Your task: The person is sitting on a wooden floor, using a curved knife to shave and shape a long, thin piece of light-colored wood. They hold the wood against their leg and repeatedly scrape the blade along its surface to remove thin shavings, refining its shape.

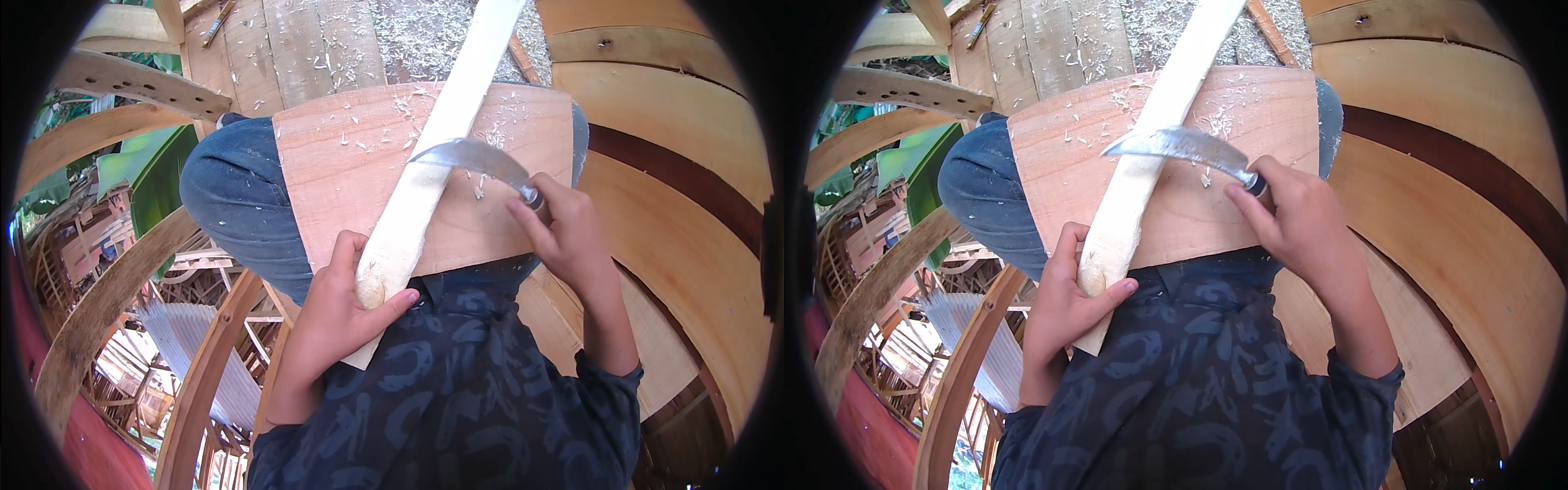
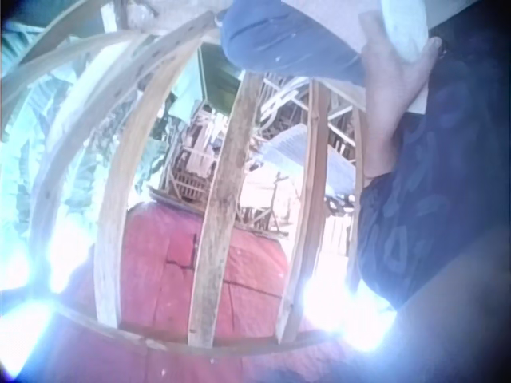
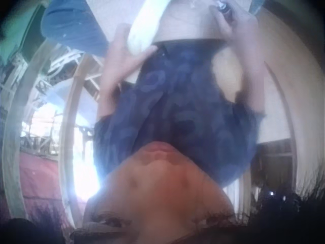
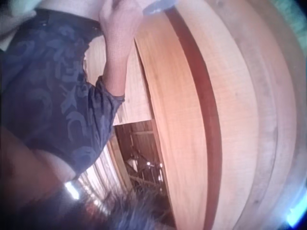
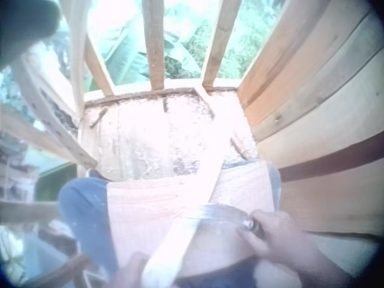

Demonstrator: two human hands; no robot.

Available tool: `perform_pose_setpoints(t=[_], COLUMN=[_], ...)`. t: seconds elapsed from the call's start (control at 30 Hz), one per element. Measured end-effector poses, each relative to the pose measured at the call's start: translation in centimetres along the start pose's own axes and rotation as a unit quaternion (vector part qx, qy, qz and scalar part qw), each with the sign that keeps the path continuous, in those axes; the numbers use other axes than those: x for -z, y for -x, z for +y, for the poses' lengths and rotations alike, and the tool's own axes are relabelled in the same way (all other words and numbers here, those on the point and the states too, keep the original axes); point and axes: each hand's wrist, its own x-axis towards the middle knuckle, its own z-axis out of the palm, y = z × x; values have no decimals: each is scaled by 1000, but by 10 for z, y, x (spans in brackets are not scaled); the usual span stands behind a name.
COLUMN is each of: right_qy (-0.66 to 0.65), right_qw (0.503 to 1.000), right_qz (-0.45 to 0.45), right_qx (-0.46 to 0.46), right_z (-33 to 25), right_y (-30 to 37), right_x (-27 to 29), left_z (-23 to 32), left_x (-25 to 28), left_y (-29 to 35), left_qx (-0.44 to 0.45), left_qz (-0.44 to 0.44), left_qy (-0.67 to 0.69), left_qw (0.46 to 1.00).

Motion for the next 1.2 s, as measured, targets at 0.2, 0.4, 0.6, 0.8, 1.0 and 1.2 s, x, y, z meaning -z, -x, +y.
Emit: perform_pose_setpoints(t=[0.2, 0.4, 0.6, 0.8, 1.0, 1.2], right_qy=[95, 213, 252, 331, 265, 303], right_qw=[993, 977, 966, 927, 964, 947], right_qz=[-31, -18, 57, 149, 33, 105], right_qx=[70, 10, 6, -94, 19, -28], right_z=[9, 6, 15, 55, 7, 31], right_y=[-4, -23, -39, -79, -37, -67], right_x=[-17, -10, -5, 40, 7, 10], left_z=[-5, -8, 1, 2, -1, 3], left_x=[1, 3, -1, 3, 3, 2], left_y=[-5, -7, -5, 1, -1, -1], left_qx=[-16, -9, 9, 10, 23, 40], left_qz=[-21, -39, -53, -68, -83, -84], left_qy=[8, 13, 66, 102, 131, 130], left_qw=[1000, 999, 996, 992, 988, 987])
